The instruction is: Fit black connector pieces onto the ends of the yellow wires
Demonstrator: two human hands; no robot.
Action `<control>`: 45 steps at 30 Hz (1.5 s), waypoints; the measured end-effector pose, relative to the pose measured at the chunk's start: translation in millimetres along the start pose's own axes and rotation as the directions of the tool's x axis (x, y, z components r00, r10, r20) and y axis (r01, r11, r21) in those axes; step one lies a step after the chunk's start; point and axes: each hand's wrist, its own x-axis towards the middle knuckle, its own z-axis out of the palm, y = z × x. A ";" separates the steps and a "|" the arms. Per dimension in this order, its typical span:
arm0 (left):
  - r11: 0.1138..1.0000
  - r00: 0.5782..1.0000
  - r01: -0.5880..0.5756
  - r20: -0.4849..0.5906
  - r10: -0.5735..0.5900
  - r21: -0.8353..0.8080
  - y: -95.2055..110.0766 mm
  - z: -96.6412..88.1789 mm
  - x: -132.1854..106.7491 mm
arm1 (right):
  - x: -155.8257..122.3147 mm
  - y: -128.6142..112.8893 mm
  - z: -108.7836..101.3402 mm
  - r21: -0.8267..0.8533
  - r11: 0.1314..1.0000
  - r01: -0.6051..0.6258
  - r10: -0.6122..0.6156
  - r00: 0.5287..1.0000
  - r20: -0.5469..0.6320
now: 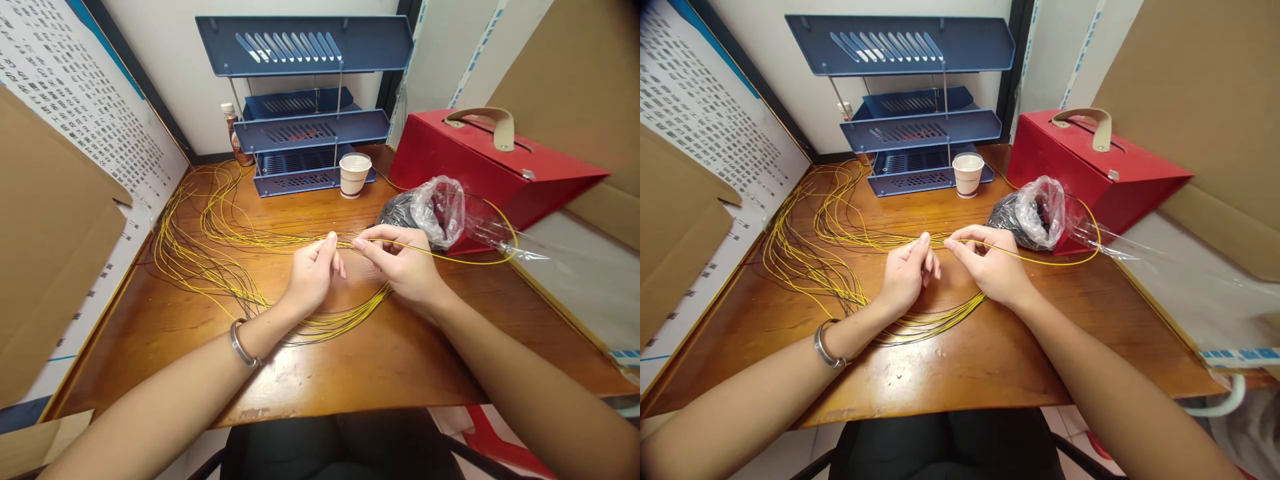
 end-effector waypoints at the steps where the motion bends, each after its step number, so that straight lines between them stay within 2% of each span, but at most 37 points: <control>1: 1.000 1.000 -0.001 -0.013 0.001 -0.007 0.4 0.0 0.0 | 0.4 -0.2 -0.2 0.000 1.000 -0.002 0.002 1.000 -0.003; 4: 1.000 1.000 -0.017 -0.023 0.016 -0.019 1.8 -0.8 -1.4 | 1.2 -0.5 -0.3 -0.002 1.000 0.003 -0.003 1.000 0.001; 10: 0.996 0.995 -0.093 0.026 0.093 0.012 2.2 -1.0 -3.8 | -0.6 -2.2 1.9 0.016 1.000 -0.011 0.011 0.999 0.033; 15: 0.996 0.997 -0.083 0.011 0.082 0.020 3.4 0.3 -5.7 | -0.5 -4.4 2.9 0.022 0.999 -0.032 0.031 0.998 0.058; 18: 0.988 0.993 -0.113 -0.034 0.117 0.108 12.5 -0.1 -4.2 | 1.6 -1.9 2.4 0.098 0.993 -0.067 0.061 0.996 0.068; 20: 0.979 0.985 -0.131 -0.093 0.146 0.154 23.3 1.1 3.8 | 2.9 2.6 2.4 0.164 0.980 -0.109 0.100 0.993 0.066; 21: 0.978 0.984 -0.143 -0.085 0.157 0.155 29.7 3.0 11.1 | 3.3 5.4 2.8 0.183 0.975 -0.125 0.116 0.992 0.055; 22: 0.973 0.983 -0.164 -0.057 0.175 0.163 36.3 6.1 20.7 | 3.5 8.5 3.6 0.193 0.973 -0.128 0.121 0.991 0.051; 23: 0.962 0.983 -0.184 0.023 0.183 0.200 42.6 10.7 32.6 | 3.4 11.5 4.8 0.186 0.976 -0.115 0.108 0.993 0.050; 25: 0.905 0.953 -0.281 0.206 0.223 0.320 51.9 24.6 61.6 | 2.4 17.0 8.1 0.144 0.988 -0.061 0.054 0.997 0.054; 27: 0.837 0.897 -0.383 0.372 0.237 0.391 54.6 43.9 93.0 | 0.9 20.9 11.3 0.073 0.997 -0.033 0.025 0.995 0.101; 29: 0.771 0.825 -0.467 0.528 0.203 0.433 51.0 65.8 120.5 | -0.1 22.7 13.0 0.003 1.000 -0.028 0.027 0.989 0.146; 31: 0.716 0.766 -0.517 0.628 0.142 0.469 44.8 86.3 139.8 | -0.3 22.5 12.7 -0.066 0.998 -0.006 0.018 0.981 0.192; 34: 0.623 0.747 -0.548 0.662 0.064 0.558 38.5 106.8 152.8 | 0.3 19.4 9.8 -0.119 0.990 0.075 -0.038 0.957 0.288; 36: 0.552 0.774 -0.542 0.632 0.033 0.634 38.7 112.7 154.3 | 0.7 17.0 8.0 -0.134 0.985 0.112 -0.062 0.942 0.331; 38: 0.436 0.788 -0.551 0.616 -0.010 0.712 42.6 114.6 152.8 | 0.8 15.7 7.1 -0.148 0.981 0.124 -0.065 0.933 0.354; 39: 0.359 0.781 -0.572 0.624 -0.037 0.738 45.5 115.0 151.5 | 0.8 15.5 6.9 -0.155 0.979 0.129 -0.065 0.930 0.363; 42: 0.139 0.713 -0.679 0.692 -0.114 0.721 54.9 117.1 147.0 | 0.6 17.1 6.8 -0.164 0.972 0.166 -0.094 0.921 0.378; 45: 0.072 0.689 -0.709 0.710 -0.146 0.702 58.9 120.7 144.1 | 0.8 20.3 5.8 -0.193 0.959 0.208 -0.122 0.916 0.383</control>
